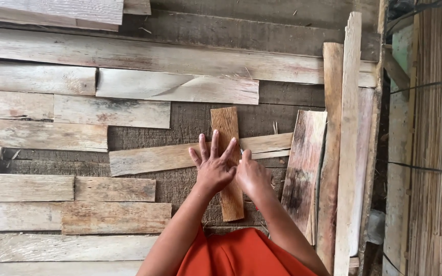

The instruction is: Trimming thin wood strips with shears and fitting them together to assemble a larger wood panel on a workshop floor.

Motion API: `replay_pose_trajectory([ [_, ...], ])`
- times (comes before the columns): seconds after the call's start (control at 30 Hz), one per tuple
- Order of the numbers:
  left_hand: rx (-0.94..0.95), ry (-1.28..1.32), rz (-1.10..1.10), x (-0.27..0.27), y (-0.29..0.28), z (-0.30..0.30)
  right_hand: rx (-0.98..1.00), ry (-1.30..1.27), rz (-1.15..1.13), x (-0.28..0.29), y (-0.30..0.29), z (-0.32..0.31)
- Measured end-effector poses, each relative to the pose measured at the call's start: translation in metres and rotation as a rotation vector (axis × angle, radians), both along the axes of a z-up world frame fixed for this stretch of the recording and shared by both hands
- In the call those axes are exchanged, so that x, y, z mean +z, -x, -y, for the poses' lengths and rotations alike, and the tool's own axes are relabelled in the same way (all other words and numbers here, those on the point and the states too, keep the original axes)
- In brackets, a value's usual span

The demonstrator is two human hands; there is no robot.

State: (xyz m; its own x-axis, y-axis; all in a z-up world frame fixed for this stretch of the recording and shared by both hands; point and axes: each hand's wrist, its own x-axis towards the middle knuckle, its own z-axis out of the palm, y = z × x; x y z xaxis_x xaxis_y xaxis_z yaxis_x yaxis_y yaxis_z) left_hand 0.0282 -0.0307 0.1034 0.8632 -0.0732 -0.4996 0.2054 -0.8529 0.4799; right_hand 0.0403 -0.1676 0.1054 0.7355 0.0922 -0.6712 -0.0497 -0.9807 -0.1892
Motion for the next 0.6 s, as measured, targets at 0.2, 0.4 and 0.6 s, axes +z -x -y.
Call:
replay_pose_trajectory([
  [0.2,-0.005,-0.016,0.002,0.000,0.000,0.000,0.064,0.055,0.045,0.012,0.020,0.002],
  [0.4,-0.005,-0.012,-0.001,-0.002,0.001,-0.001,-0.031,-0.020,0.069,0.027,0.037,-0.002],
  [0.6,-0.008,-0.020,-0.028,0.006,0.000,0.000,-0.009,0.007,0.195,0.001,0.051,0.006],
])
